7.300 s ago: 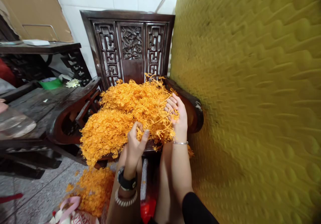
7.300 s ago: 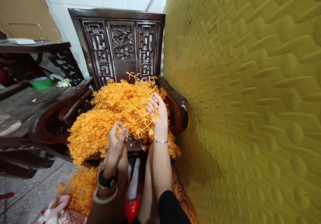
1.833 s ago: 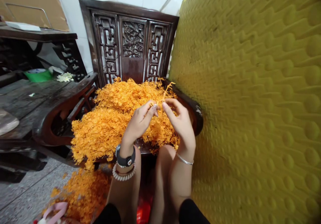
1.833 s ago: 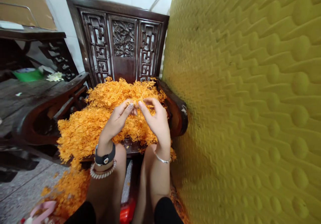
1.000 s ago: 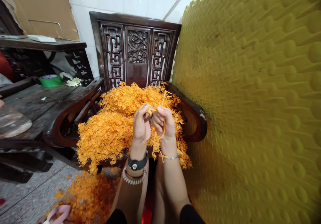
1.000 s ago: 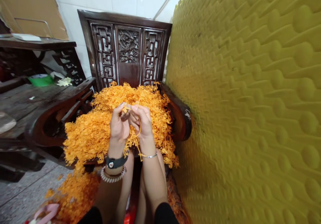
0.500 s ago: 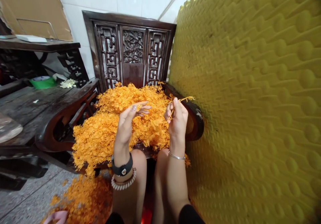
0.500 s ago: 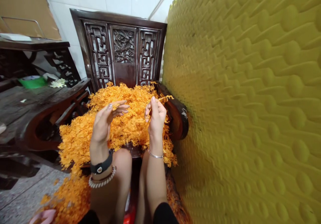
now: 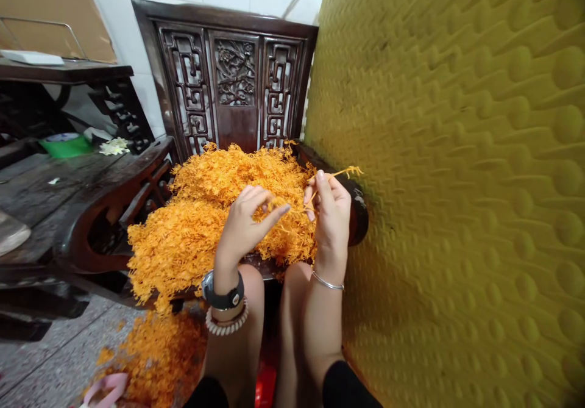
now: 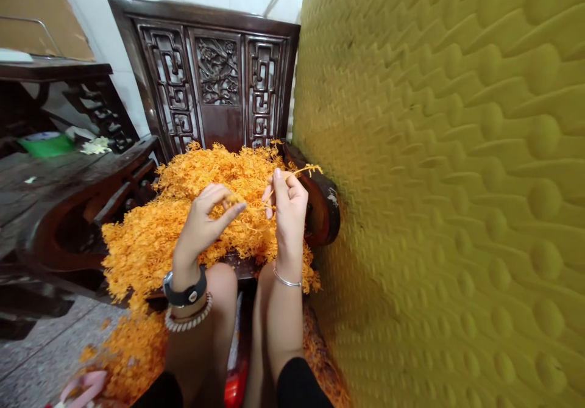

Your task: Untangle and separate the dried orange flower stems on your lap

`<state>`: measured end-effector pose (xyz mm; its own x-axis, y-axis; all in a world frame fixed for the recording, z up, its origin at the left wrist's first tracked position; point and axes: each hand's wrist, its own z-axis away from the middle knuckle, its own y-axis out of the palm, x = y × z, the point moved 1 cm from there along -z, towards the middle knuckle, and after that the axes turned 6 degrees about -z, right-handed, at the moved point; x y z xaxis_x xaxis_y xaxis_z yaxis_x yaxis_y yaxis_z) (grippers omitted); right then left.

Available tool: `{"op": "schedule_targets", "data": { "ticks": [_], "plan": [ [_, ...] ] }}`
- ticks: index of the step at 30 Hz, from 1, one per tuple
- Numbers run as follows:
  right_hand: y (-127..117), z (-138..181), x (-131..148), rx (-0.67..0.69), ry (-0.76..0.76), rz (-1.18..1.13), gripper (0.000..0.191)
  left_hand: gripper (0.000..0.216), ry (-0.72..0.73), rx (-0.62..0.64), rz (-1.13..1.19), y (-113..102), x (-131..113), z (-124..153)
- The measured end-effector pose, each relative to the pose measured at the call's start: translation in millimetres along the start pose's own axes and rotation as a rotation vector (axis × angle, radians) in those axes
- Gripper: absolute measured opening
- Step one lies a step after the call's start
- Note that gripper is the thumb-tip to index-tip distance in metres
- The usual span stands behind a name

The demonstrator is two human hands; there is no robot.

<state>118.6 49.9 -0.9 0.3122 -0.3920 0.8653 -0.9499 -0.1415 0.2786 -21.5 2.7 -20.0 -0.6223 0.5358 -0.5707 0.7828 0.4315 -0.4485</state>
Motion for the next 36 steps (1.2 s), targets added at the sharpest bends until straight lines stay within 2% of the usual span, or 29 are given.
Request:
{"op": "schedule_targets", "data": {
  "ticks": [3, 5, 8, 10, 12, 15, 18, 20, 22, 24, 25, 30, 36],
  "plan": [
    [0, -1, -4, -0.044, -0.091, 0.195, 0.027, 0.035, -0.059, -0.065, 0.069, 6, -2, -2],
    [0, -1, -7, -0.122, -0.201, 0.376, 0.042, 0.036, -0.099, -0.100, 0.107, 8, -1, -2],
    [4, 3, -7, -0.219, -0.316, 0.615, 0.067, 0.034, -0.196, -0.070, 0.171, 11, 7, -2],
    [6, 8, -2, -0.230, -0.356, 0.711, 0.071, 0.033, -0.282, -0.040, 0.273, 14, 14, -2],
    [6, 14, 6, -0.194, -0.369, 0.790, 0.060, 0.031, -0.359, -0.046, 0.409, 17, 19, -2],
    [-1, 29, 25, -0.133, -0.341, 0.868, 0.040, 0.024, -0.489, -0.129, 0.607, 19, 23, -2],
    [-12, 49, 50, -0.156, -0.326, 0.745, 0.021, 0.019, -0.584, -0.193, 0.713, 17, 24, 0],
    [-15, 60, 63, -0.080, -0.334, 0.612, 0.014, 0.017, -0.614, -0.222, 0.744, 16, 23, 0],
    [-12, 65, 67, 0.106, -0.309, 0.553, 0.012, 0.015, -0.616, -0.251, 0.774, 16, 21, 0],
    [-3, 63, 61, 0.277, -0.254, 0.600, 0.011, 0.014, -0.588, -0.274, 0.813, 17, 19, 0],
    [3, 59, 54, 0.319, -0.235, 0.654, 0.013, 0.013, -0.574, -0.285, 0.833, 17, 18, -1],
    [25, 34, 16, 0.305, -0.296, 0.780, 0.031, 0.018, -0.547, -0.289, 0.861, 17, 12, -2],
    [30, 26, 5, 0.354, -0.334, 0.752, 0.022, 0.028, -0.441, -0.171, 0.760, 13, 10, -1]
  ]
}}
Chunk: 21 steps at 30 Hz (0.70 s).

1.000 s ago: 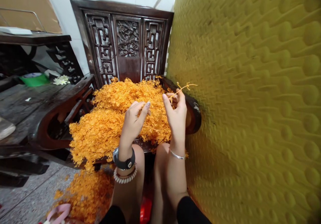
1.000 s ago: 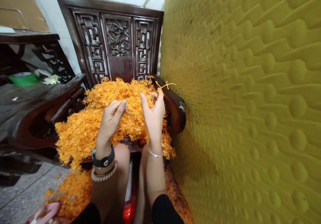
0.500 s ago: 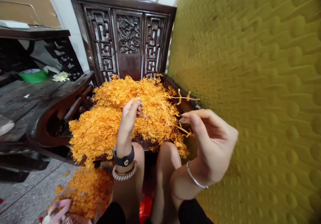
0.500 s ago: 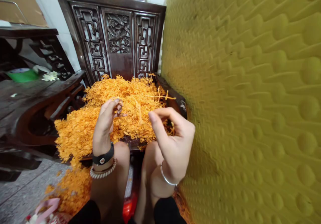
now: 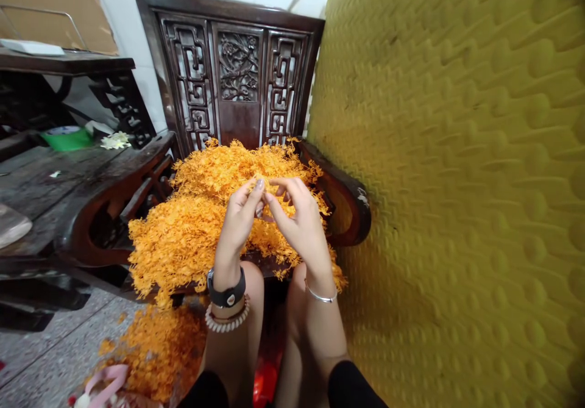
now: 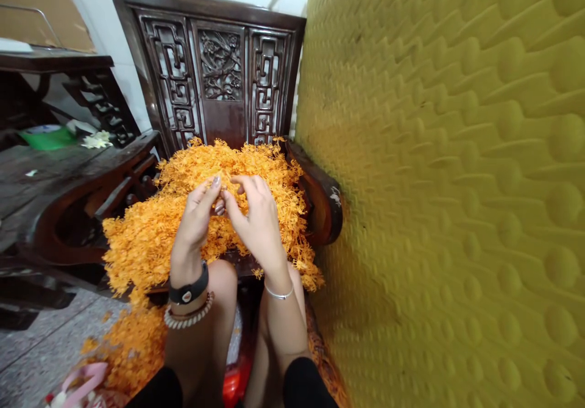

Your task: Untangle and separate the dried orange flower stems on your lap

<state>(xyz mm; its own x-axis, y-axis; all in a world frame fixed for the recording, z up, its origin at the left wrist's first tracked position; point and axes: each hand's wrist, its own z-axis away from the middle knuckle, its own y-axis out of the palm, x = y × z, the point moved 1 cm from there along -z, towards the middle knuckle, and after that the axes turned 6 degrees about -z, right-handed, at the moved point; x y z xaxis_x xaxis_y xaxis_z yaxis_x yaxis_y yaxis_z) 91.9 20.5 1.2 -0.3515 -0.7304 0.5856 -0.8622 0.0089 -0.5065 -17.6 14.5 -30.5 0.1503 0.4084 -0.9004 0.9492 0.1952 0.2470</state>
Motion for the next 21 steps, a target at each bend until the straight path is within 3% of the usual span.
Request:
{"op": "schedule_targets", "data": {
  "ticks": [4, 8, 11, 14, 18, 21],
  "plan": [
    [4, 0, -4, -0.031, 0.024, -0.017, 0.015, 0.032, 0.097, -0.020, -0.188, -5, -1, 1],
    [8, -1, -6, 0.033, 0.036, -0.223, 0.015, 0.030, 0.120, -0.119, -0.153, -11, -1, 3],
    [8, -1, -5, 0.044, 0.017, -0.334, 0.014, 0.030, 0.143, -0.095, -0.159, -15, -4, 4],
    [9, -1, -3, 0.068, 0.035, -0.363, 0.015, 0.033, 0.235, -0.075, -0.335, -17, -9, 6],
    [13, 1, 3, 0.115, 0.082, -0.390, 0.017, 0.037, 0.446, -0.339, -0.626, -19, -10, 9],
    [14, 3, 10, 0.163, 0.087, -0.453, 0.017, 0.038, 0.484, -0.480, -0.493, -13, -5, 9]
  ]
}}
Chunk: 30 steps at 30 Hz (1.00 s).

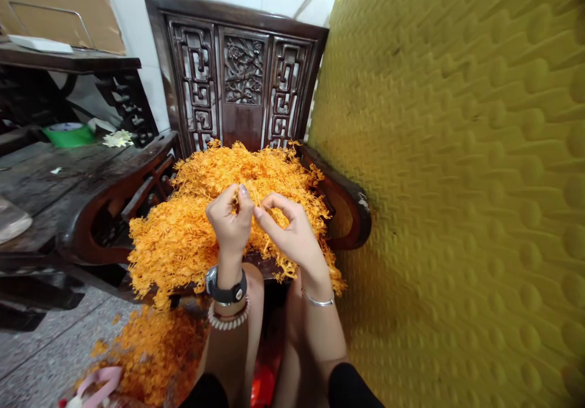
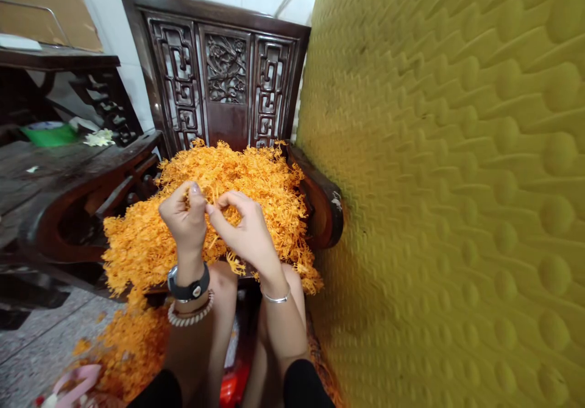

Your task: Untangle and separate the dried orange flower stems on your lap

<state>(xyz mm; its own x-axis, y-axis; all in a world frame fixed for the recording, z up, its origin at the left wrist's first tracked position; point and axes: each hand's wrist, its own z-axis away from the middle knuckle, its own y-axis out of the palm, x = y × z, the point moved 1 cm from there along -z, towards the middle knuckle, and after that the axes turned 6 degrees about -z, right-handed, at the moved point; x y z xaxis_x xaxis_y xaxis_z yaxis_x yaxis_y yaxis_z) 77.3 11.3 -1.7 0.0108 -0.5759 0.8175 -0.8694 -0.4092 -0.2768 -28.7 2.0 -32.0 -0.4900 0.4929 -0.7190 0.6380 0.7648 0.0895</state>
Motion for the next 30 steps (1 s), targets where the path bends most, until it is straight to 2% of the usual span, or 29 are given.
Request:
{"op": "schedule_targets", "data": {
  "ticks": [5, 9, 12, 16, 20, 23, 26, 27, 28, 30],
  "plan": [
    [6, -2, 4, 0.123, 0.105, -0.336, 0.019, 0.036, -0.301, -0.139, 0.377, 15, -4, 6],
    [10, -6, 0, 0.145, 0.152, -0.473, 0.018, 0.032, -0.387, -0.241, 0.453, 17, -10, 5],
    [12, -4, 0, 0.174, 0.136, -0.465, 0.018, 0.033, -0.388, -0.273, 0.395, 11, -11, 4],
    [10, -1, 4, 0.205, 0.081, -0.332, 0.016, 0.034, -0.358, -0.191, 0.314, 5, -16, 5],
    [9, -1, 8, 0.191, 0.025, -0.200, 0.014, 0.035, -0.386, -0.169, 0.356, 7, -24, 5],
    [2, 4, 14, 0.227, 0.007, -0.199, 0.020, 0.035, -0.449, -0.185, 0.471, 1, -11, -5],
    [-14, 18, 25, 0.292, 0.004, -0.280, 0.027, 0.032, -0.502, -0.280, 0.653, -24, 21, -23],
    [-22, 22, 27, 0.225, 0.007, -0.271, 0.023, 0.033, -0.481, -0.362, 0.682, -35, 32, -29],
    [-30, 24, 28, 0.106, 0.012, -0.246, 0.019, 0.033, -0.474, -0.387, 0.682, -45, 39, -34],
    [-44, 26, 26, -0.157, -0.003, -0.204, 0.013, 0.030, -0.421, -0.376, 0.677, -58, 44, -38]
  ]
}}
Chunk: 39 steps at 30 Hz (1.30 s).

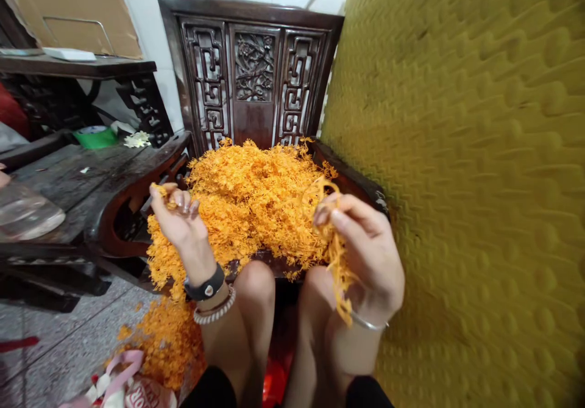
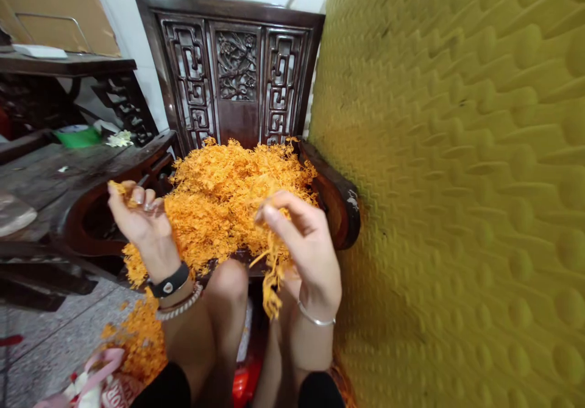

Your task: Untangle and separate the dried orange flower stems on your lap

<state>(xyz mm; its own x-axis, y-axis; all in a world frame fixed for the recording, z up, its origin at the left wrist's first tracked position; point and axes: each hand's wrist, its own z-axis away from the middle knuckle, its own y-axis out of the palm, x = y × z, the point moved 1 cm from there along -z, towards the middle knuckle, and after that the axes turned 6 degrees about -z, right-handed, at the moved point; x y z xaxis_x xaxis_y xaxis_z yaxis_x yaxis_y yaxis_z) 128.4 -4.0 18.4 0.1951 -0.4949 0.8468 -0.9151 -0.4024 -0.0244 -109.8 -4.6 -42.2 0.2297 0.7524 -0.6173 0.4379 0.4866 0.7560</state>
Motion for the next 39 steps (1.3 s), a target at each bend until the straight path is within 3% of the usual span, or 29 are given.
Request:
{"op": "schedule_targets", "data": {
  "ticks": [4, 11, 15, 19, 23, 25, 30, 33, 39],
  "plan": [
    [-14, -10, -12, -0.306, -0.088, 0.026, 0.011, 0.013, 0.117, 0.154, -0.022, 12, -11, 18],
    [-14, -17, -24, -0.450, -0.092, 0.114, 0.016, 0.006, -0.066, 0.298, -0.036, 24, -4, 31],
    [-10, -19, -26, -0.433, -0.032, 0.046, 0.017, 0.013, -0.215, 0.498, -0.044, 29, 1, 36],
    [-2, -20, -24, -0.308, 0.001, -0.084, 0.017, 0.024, -0.316, 0.744, -0.149, 45, 3, 58],
    [8, -19, -20, -0.201, -0.013, -0.198, 0.018, 0.032, -0.217, 0.900, -0.453, 63, 6, 86],
    [12, -19, -19, -0.198, -0.022, -0.224, 0.018, 0.033, -0.108, 0.920, -0.602, 70, 7, 96],
    [12, -22, -24, -0.143, -0.021, -0.336, 0.016, 0.038, 0.070, 0.784, -0.865, 75, 12, 101],
    [12, -24, -27, -0.084, 0.006, -0.401, 0.015, 0.030, 0.119, 0.830, -0.913, 73, 14, 98],
    [11, -25, -29, -0.153, -0.030, -0.103, 0.014, 0.022, 0.213, 0.811, -0.902, 69, 11, 96]
  ]
}}
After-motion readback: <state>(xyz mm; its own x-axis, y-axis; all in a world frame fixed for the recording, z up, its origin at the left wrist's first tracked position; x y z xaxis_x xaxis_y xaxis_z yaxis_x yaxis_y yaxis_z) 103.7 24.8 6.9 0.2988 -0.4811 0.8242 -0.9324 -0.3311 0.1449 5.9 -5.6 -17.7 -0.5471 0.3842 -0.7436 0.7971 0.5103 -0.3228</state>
